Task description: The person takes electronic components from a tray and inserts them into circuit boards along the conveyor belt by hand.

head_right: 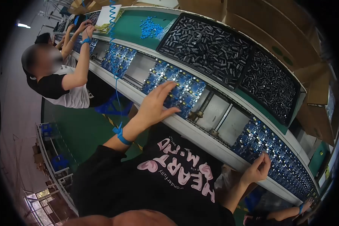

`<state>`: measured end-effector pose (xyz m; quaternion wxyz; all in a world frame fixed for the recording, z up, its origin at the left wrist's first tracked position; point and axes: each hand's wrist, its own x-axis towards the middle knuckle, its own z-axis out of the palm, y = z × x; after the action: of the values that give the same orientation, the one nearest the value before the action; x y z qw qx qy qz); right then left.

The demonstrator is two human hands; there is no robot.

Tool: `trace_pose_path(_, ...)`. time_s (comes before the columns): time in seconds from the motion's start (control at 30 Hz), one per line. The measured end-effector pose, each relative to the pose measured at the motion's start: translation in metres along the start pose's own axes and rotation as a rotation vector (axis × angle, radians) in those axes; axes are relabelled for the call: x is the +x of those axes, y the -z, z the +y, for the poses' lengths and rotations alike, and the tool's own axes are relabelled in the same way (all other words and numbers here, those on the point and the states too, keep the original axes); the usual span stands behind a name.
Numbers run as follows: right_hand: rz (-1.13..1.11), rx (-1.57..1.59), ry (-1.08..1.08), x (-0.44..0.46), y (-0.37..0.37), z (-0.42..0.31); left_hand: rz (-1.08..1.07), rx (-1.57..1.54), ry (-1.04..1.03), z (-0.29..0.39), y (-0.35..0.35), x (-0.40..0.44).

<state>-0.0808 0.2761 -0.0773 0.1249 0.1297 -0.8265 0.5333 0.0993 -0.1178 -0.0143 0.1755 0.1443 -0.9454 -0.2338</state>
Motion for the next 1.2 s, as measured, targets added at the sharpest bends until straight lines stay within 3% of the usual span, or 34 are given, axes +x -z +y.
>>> trace_pose_path(0.23,-0.02,-0.033,0.013,0.001,-0.003,-0.008,-0.185,-0.199,-0.219,0.024,-0.012,0.021)
trace_pose_path(0.3,-0.012,-0.031,0.008,0.001,-0.004,-0.006,-0.139,-0.269,-0.24,0.023,-0.008,0.036)
trace_pose_path(0.37,-0.003,-0.016,0.027,0.001,-0.003,-0.002,-0.047,-0.127,-0.355,0.012,-0.003,0.056)
trace_pose_path(0.47,0.046,0.013,0.04,0.002,-0.01,-0.006,0.129,-0.087,-0.315,-0.009,0.004,0.109)
trace_pose_path(0.6,0.055,-0.056,0.097,0.004,-0.014,-0.018,0.196,0.046,-0.26,-0.048,-0.009,0.179)
trace_pose_path(0.77,0.007,-0.025,0.068,0.004,-0.011,-0.02,0.146,0.075,-0.359,-0.081,-0.046,0.233)
trace_pose_path(0.9,-0.114,-0.045,-0.023,0.024,-0.001,-0.034,0.165,0.083,-0.389,-0.093,-0.061,0.23)
trace_pose_path(1.07,-0.361,-0.23,0.129,0.099,-0.018,-0.089,0.119,0.032,-0.299,-0.135,-0.072,0.225)
trace_pose_path(1.2,-0.471,-0.458,0.277,0.164,-0.042,-0.078,0.095,0.03,-0.222,-0.159,-0.074,0.217)
